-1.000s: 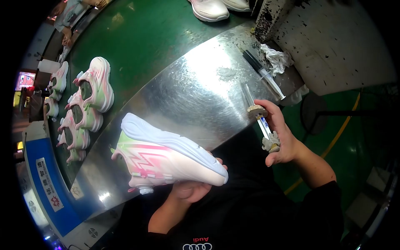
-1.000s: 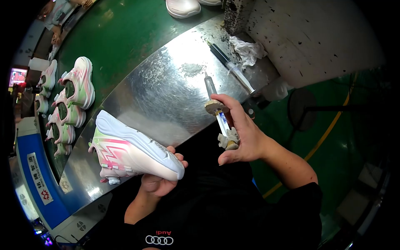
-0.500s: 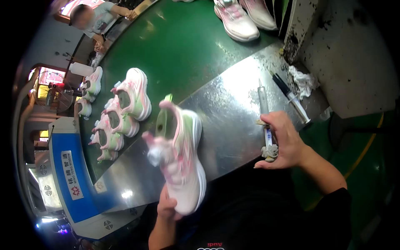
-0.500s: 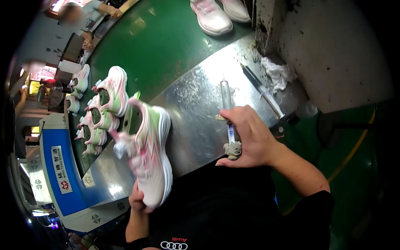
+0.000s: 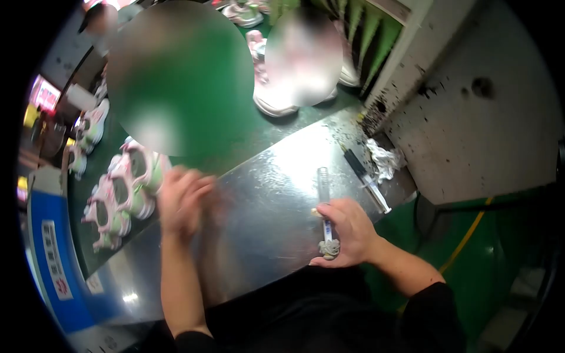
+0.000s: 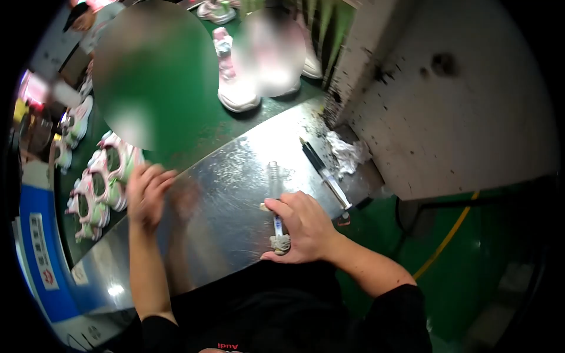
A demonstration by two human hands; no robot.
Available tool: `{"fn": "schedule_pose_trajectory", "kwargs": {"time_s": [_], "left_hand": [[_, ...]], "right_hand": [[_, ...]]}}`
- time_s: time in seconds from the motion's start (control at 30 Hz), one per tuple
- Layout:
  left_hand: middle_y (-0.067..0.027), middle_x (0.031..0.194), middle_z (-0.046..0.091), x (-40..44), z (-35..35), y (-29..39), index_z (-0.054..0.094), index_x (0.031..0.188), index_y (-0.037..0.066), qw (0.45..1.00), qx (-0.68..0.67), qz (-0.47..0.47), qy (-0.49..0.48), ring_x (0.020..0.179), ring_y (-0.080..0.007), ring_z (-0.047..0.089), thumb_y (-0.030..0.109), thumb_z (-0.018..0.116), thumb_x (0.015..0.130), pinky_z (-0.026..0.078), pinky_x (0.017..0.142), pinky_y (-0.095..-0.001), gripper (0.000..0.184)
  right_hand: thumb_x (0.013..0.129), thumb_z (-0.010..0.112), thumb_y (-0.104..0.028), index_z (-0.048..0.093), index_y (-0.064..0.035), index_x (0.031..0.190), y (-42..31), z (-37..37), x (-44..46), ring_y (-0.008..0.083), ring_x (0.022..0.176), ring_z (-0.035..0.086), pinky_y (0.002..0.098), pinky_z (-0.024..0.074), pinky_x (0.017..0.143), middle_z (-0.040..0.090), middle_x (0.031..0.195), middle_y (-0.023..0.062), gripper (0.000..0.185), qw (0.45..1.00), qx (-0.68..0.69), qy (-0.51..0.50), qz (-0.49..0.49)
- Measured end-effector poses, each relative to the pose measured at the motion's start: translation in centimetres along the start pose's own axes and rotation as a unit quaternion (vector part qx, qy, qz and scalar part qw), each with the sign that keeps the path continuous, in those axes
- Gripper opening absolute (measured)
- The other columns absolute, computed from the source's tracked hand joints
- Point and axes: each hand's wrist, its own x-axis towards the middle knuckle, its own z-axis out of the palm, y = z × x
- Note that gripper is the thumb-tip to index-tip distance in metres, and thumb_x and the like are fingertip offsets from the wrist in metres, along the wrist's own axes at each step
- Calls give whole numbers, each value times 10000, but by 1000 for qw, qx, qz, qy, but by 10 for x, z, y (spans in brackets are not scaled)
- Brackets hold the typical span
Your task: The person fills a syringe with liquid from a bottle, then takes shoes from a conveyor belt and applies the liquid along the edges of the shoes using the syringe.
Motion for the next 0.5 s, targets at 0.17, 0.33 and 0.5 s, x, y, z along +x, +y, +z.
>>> {"fn": "schedule_pose_trajectory", "kwargs": {"time_s": [0.17, 0.33, 0.5], "left_hand": [[-116, 1234, 480, -28, -98, 8, 347, 1332, 3, 914, 267, 173, 252, 1196, -241, 474, -48, 561, 877, 367, 1037, -340, 505], [-107, 1359, 437, 25, -115, 7, 257, 1469, 62, 841, 445, 158, 265, 1210, -227, 449, -63, 606, 843, 376, 1007, -323, 727], [-126, 1396, 422, 59, -140, 14, 304, 1461, 105, 864, 391, 254, 187, 1186, -239, 470, 7, 622, 837, 392, 996, -338, 707]], "right_hand": [[610, 806, -423, 425, -85, 1312, 2, -2, -4, 308, 855, 521, 408, 435, 745, 479, 1061, 142, 867, 1000, 0, 1, 17], [622, 795, -459, 395, -92, 1340, 3, 3, -9, 335, 933, 515, 418, 436, 805, 465, 1092, 157, 900, 1000, -13, 3, 19], [619, 802, -460, 333, -66, 1361, 9, 14, -17, 348, 1049, 475, 437, 400, 891, 436, 1160, 180, 962, 999, -31, 24, 10]]}}
